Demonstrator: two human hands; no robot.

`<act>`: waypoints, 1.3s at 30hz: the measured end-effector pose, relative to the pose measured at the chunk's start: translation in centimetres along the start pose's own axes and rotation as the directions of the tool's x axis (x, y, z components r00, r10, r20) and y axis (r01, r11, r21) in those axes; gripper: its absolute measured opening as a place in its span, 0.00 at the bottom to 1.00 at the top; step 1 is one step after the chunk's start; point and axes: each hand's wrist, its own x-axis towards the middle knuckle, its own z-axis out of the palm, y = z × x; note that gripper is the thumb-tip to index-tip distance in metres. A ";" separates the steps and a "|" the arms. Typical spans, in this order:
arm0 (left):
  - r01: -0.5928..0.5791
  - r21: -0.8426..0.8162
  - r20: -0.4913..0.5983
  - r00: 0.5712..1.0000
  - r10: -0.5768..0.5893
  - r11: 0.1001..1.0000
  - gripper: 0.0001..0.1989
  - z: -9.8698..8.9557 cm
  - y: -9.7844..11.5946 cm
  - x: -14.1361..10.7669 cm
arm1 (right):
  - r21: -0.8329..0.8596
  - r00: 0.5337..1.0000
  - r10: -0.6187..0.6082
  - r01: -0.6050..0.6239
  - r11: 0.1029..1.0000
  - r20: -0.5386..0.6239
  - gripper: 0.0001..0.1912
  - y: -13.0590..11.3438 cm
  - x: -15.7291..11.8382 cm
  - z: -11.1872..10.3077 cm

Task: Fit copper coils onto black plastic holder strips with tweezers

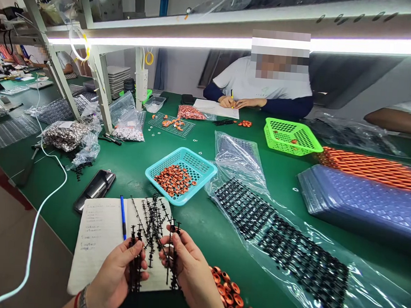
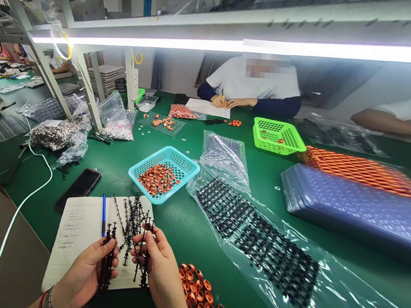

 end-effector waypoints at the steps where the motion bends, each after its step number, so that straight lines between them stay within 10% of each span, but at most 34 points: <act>1: 0.001 0.000 -0.001 1.000 -0.001 1.000 0.07 0.0 0.0 0.0 | -0.001 1.000 0.001 -0.001 1.000 0.002 0.30 0.0 0.0 0.0; 39: -0.035 -0.061 0.010 0.999 0.035 0.998 0.11 -0.1 -0.6 0.8 | -0.108 0.999 -0.028 0.025 0.994 -0.031 0.35 0.4 0.1 -0.6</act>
